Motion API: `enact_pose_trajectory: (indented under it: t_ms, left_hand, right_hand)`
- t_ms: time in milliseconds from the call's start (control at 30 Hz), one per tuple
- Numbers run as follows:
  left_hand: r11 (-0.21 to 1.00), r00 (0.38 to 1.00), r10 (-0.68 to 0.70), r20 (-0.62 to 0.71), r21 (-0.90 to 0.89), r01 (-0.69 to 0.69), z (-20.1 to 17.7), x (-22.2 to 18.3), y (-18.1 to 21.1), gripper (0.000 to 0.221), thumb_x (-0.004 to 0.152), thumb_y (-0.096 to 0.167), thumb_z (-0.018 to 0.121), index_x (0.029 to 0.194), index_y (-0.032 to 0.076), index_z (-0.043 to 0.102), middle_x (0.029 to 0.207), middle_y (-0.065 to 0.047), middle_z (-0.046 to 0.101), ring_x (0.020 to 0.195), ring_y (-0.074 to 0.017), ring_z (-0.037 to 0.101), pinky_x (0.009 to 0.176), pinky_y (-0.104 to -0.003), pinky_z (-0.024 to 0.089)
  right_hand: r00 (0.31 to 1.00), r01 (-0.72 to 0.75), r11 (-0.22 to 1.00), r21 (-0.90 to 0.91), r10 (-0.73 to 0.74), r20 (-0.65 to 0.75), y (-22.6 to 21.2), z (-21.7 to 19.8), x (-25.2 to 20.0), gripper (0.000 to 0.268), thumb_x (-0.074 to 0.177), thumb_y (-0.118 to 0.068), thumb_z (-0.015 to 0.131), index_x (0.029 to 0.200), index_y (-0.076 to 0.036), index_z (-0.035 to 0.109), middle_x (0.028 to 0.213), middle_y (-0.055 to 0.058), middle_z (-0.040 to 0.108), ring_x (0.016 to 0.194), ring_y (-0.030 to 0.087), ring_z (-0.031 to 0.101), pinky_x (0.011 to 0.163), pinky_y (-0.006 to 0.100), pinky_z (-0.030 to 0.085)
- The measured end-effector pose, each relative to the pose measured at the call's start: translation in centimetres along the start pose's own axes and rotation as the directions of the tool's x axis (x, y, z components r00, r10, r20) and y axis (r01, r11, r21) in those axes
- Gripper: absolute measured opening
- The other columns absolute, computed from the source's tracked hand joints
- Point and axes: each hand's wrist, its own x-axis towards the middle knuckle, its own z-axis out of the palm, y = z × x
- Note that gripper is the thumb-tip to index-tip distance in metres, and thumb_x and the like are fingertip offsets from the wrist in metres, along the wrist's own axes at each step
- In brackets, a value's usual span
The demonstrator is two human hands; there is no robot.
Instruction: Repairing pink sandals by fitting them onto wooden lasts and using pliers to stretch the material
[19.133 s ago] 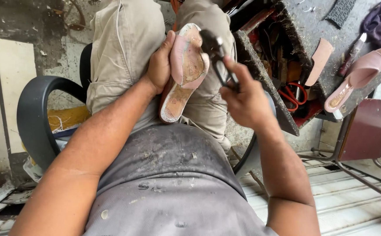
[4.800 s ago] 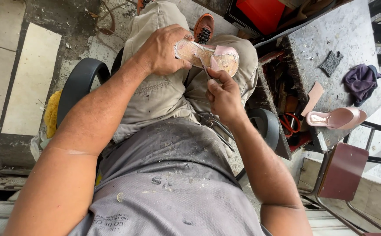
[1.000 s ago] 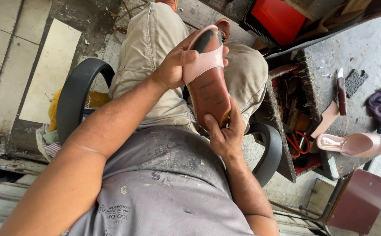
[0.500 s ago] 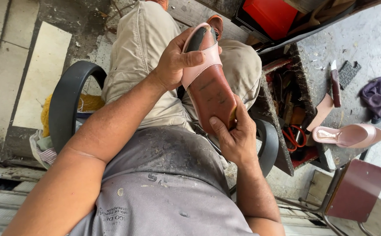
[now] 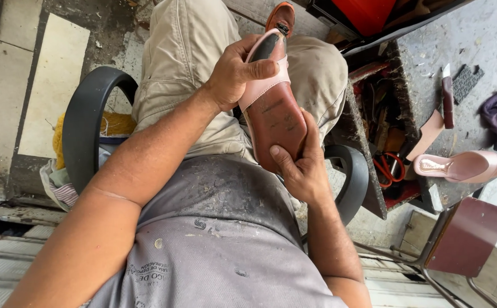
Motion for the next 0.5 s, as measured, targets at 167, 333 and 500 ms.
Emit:
enact_pose_trajectory:
  t_ms: [167,333,500]
  left_hand:
    - [0.999,0.999,0.032,0.040,0.007,-0.032,0.8,-0.2,0.4,0.047,0.069,0.033,0.093,0.099,0.010,0.064,0.083,0.006,0.048,0.077,-0.0090,0.044,0.069,-0.023,0.038]
    - [0.988,0.998,0.024,0.061,0.154,-0.034,1.2,-0.7,1.1,0.050,0.070,0.042,0.090,0.099,0.011,0.064,0.083,0.007,0.046,0.077,-0.0090,0.043,0.068,-0.022,0.037]
    - [0.982,0.998,0.024,0.063,0.185,-0.036,1.6,-0.3,1.6,0.045,0.071,0.049,0.088,0.088,0.015,0.064,0.080,0.006,0.051,0.075,-0.0085,0.046,0.069,-0.022,0.038]
  right_hand:
    - [0.996,-0.058,0.998,-0.026,0.059,0.067,-0.7,-0.9,-0.3,0.077,0.094,-0.033,0.068,0.155,-0.010,0.027,0.147,0.012,0.051,0.133,0.024,0.051,0.111,0.038,0.041]
    - [0.998,-0.027,1.000,0.007,0.027,0.050,-0.9,-0.5,-1.1,0.077,0.095,-0.032,0.066,0.155,-0.007,0.026,0.150,0.016,0.046,0.138,0.027,0.048,0.116,0.041,0.038]
    - [1.000,0.025,0.966,0.256,-0.027,0.001,1.2,0.7,-1.2,0.075,0.098,-0.030,0.067,0.156,-0.005,0.025,0.148,0.014,0.046,0.137,0.022,0.046,0.120,0.036,0.036]
